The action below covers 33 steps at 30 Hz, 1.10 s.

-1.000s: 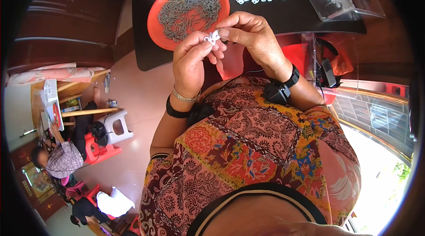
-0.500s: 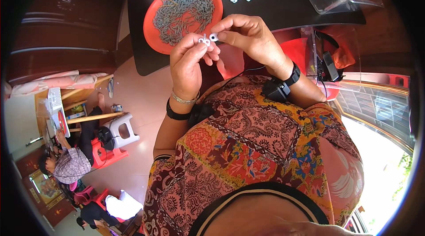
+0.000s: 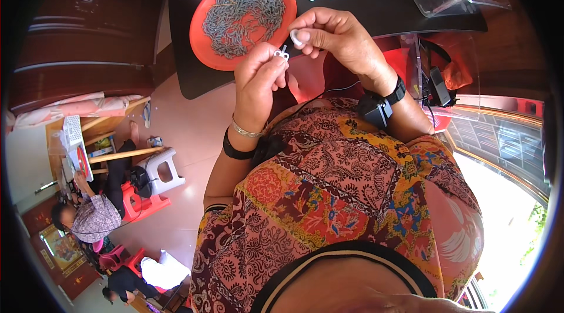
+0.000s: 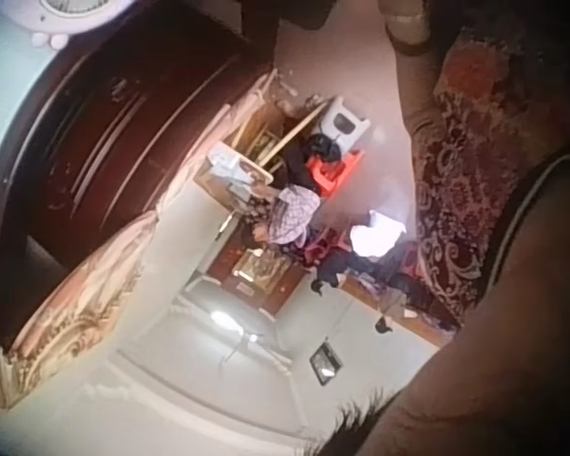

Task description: Manually assemble small metal clips into white plastic parts at a workspace.

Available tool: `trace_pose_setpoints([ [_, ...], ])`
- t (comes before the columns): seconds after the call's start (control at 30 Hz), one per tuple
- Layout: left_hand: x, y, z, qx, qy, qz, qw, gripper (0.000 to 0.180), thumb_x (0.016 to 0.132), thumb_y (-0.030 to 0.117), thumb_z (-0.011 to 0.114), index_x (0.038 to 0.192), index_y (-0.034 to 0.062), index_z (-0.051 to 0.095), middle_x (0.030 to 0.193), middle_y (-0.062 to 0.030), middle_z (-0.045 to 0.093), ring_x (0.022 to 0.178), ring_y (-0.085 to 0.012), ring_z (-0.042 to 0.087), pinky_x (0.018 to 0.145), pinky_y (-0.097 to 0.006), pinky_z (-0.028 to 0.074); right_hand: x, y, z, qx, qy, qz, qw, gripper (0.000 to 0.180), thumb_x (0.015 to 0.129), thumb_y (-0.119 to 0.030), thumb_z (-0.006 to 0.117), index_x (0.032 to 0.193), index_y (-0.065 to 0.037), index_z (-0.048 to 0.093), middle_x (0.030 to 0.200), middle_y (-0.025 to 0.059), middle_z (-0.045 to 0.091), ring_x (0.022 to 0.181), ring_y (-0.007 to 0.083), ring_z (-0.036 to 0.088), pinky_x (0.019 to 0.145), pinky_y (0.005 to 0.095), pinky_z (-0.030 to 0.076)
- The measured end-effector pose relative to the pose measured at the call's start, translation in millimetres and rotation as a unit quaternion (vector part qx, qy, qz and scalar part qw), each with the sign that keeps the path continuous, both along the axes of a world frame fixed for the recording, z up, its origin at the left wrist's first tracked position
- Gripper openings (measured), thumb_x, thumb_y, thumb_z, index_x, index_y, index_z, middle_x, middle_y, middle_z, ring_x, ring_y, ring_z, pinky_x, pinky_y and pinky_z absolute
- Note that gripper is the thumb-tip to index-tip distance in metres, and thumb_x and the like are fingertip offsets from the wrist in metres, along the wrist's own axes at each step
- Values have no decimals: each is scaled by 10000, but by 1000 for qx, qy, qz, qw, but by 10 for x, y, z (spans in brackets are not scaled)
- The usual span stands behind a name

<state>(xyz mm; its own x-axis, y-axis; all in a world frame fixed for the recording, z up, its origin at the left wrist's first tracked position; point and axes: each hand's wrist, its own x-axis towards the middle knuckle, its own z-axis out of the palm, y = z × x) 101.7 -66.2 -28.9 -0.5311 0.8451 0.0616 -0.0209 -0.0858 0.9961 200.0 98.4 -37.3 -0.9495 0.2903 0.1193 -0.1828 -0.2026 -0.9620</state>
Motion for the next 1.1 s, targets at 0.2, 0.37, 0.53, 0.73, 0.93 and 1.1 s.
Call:
trace_pose_setpoints([
  [0.2,71,14,57,-53,82,29,995,173,880,137,489,733,47,500,610,19,468,525,-50,406,487,-198,298,24,-7,19,32,-12,-16,999,181,898,-89,593,1050,-9,649,865,4,652,733,51,564,677,195,473],
  [0.37,59,2,46,-60,57,33,996,176,874,135,486,720,52,498,602,22,461,521,-46,406,480,-192,286,48,-32,51,2,10,6,1000,174,889,-58,596,1045,-4,653,852,13,652,746,57,571,687,201,476],
  [0.53,62,6,63,-60,36,23,997,187,872,146,485,708,57,494,603,23,457,522,-46,403,479,-193,284,48,-41,38,15,23,2,1000,164,882,-52,608,1029,-1,658,835,10,649,736,53,567,676,198,470],
  [0.73,71,10,71,-66,32,17,997,194,875,154,487,706,58,493,602,25,450,526,-46,398,485,-194,281,50,-62,29,31,25,-4,999,165,883,-73,616,1024,1,658,820,5,646,725,48,560,663,196,462],
  [0.93,66,-6,60,-69,30,15,997,180,881,136,495,723,51,495,614,25,446,537,-44,393,492,-197,290,61,-118,86,71,19,-32,997,141,879,-62,616,992,8,664,826,16,660,753,46,570,672,201,469],
  [1.1,84,-6,57,-58,39,12,997,165,886,120,496,740,43,500,631,23,448,553,-43,396,496,-196,301,48,-144,39,119,18,-38,992,140,874,-41,610,998,6,658,847,12,636,821,70,588,738,213,479],
])
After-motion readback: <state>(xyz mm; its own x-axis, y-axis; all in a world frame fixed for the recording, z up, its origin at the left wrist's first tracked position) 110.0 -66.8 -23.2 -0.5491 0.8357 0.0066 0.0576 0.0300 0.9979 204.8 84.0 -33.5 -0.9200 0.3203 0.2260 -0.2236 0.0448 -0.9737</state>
